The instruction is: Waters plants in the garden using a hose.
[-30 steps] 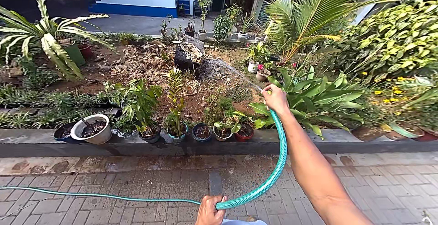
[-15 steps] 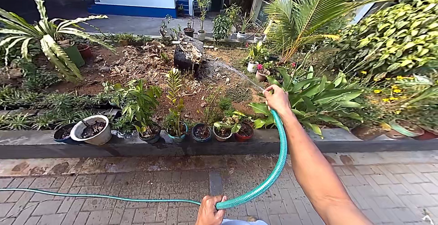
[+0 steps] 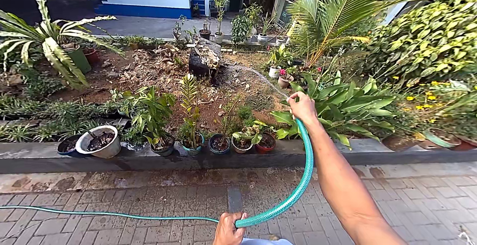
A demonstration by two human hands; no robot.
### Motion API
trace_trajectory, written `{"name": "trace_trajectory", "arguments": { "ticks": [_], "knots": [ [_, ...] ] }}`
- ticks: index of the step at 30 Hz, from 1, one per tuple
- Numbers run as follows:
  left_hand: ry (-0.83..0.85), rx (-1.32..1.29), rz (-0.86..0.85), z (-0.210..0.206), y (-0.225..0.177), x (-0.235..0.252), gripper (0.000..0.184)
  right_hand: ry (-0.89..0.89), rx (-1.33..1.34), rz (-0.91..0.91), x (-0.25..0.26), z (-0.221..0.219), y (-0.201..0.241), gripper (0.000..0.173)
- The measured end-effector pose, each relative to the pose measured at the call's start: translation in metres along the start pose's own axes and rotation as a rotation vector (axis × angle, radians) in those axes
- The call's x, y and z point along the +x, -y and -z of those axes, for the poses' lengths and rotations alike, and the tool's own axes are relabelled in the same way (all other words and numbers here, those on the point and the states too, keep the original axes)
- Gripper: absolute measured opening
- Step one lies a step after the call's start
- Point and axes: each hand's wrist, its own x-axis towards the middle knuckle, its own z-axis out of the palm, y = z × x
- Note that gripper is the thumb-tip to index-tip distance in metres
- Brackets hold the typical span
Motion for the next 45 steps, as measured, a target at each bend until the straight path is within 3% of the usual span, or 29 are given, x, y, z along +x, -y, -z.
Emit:
{"name": "trace_trajectory", "arguments": {
  "ticks": [45],
  "knots": [
    [0.028, 0.002, 0.007, -0.002, 0.003, 0.005, 0.049, 0.09, 0.04, 0.023, 0.0, -0.009, 0.0, 0.028]
  ]
}}
